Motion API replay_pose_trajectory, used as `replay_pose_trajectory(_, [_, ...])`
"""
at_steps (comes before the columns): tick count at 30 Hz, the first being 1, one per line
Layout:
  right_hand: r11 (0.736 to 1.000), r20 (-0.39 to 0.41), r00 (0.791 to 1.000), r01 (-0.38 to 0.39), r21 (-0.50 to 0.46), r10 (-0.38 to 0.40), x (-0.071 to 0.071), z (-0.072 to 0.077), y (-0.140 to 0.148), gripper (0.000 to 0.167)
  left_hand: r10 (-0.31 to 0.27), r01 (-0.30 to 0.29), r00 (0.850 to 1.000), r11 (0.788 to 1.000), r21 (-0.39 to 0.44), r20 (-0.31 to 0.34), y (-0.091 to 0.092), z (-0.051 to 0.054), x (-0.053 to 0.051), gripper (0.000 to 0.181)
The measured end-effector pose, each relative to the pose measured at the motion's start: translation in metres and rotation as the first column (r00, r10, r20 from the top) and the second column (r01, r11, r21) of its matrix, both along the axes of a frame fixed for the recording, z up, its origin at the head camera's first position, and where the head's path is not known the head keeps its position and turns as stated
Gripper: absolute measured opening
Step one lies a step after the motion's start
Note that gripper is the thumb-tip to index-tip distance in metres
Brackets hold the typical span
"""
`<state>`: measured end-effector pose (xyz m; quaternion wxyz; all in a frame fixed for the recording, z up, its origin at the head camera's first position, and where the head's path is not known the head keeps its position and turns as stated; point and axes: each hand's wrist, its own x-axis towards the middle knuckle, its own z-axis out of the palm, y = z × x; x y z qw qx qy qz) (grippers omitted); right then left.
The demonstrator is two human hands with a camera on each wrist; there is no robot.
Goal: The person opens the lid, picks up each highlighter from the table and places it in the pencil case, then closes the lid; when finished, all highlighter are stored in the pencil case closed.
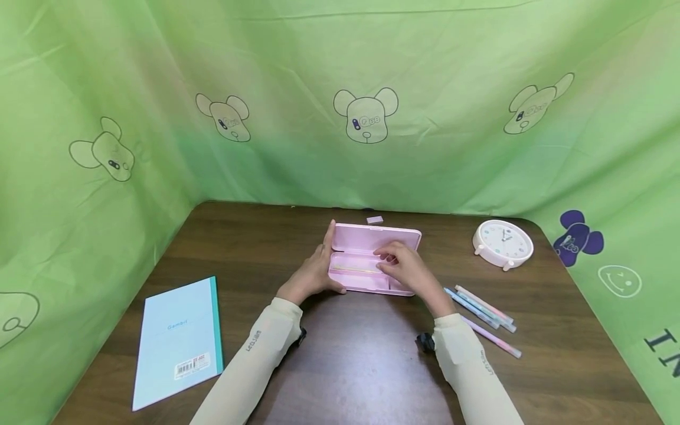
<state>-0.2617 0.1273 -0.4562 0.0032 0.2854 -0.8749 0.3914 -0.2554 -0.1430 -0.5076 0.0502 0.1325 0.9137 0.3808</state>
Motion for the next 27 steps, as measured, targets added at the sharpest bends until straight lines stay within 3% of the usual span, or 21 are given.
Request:
replay_pose_trajectory(4, [0.999, -0.039, 0.999, 0.035, 0.001, -0.034, 0.003, -0.001, 0.015, 0.021, -0.001, 0.001, 1.000, 1.000, -0.003, 0.004, 0.003, 0.018, 0.010, 0.170])
replay_pose_trajectory(9, [0.993, -0.063, 0.991, 0.116, 0.025, -0.114, 0.013, 0.001, 0.048, 0.019, -0.010, 0.010, 1.000, 1.000, -0.011, 0.004, 0.003, 0.019, 0.010, 0.170])
replay_pose_trajectory(11, [0.987, -0.075, 0.986, 0.152, 0.050, -0.149, 0.019, 0.003, 0.066, 0.019, -0.012, 0.012, 1.000, 1.000, -0.016, -0.005, 0.003, 0.014, 0.007, 0.170])
replay_pose_trajectory(19, [0.958, -0.181, 0.951, 0.271, 0.093, -0.251, 0.053, 0.005, 0.148, 0.024, -0.012, 0.012, 1.000, 1.000, 0.005, -0.005, 0.000, 0.008, 0.004, 0.170])
replay_pose_trajectory(22, [0.944, -0.153, 0.942, 0.315, 0.101, -0.298, 0.065, 0.003, 0.180, 0.026, -0.012, 0.012, 1.000, 1.000, 0.007, -0.007, -0.002, -0.002, -0.001, 0.172])
replay_pose_trajectory(27, [0.931, -0.040, 0.938, 0.345, 0.120, -0.343, 0.081, 0.002, 0.224, 0.026, -0.008, 0.008, 1.000, 1.000, -0.007, -0.006, -0.003, -0.012, -0.006, 0.174])
